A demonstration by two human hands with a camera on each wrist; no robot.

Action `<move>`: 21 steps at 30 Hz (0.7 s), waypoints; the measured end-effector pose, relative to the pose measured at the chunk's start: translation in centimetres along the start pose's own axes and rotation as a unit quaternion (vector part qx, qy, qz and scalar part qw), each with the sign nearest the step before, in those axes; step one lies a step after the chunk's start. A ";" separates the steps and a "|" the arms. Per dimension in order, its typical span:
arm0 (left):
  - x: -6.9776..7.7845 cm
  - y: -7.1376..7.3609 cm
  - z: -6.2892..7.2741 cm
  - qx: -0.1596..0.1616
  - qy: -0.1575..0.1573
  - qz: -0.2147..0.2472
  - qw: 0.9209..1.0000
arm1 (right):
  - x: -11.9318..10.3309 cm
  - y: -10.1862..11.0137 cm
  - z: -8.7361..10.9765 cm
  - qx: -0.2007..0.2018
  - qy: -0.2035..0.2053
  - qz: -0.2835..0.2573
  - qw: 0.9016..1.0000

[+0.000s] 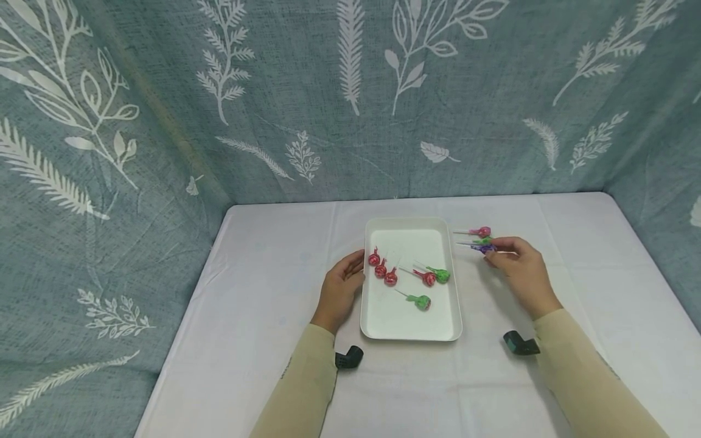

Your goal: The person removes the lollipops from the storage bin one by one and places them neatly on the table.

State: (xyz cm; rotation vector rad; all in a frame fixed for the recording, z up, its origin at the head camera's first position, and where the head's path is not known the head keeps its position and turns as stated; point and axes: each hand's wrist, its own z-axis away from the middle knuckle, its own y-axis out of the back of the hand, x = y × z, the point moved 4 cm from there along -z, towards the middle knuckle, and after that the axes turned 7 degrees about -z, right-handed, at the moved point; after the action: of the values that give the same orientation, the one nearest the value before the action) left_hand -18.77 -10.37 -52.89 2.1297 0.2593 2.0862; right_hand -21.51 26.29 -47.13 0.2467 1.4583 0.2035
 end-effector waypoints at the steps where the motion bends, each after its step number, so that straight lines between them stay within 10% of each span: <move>1: 0.0 0.0 0.0 0.000 0.001 -0.002 1.000 | 0.1 0.1 0.0 0.001 -0.004 0.005 1.000; 21: -0.1 0.0 0.0 -0.007 -0.003 0.009 1.000 | 2.0 0.9 -0.7 -0.002 -0.050 0.010 0.999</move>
State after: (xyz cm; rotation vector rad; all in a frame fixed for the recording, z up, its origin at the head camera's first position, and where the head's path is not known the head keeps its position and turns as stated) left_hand -18.82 -10.40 -52.99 2.1375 0.2258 2.0853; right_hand -21.96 27.77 -48.83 0.2645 1.3564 0.2089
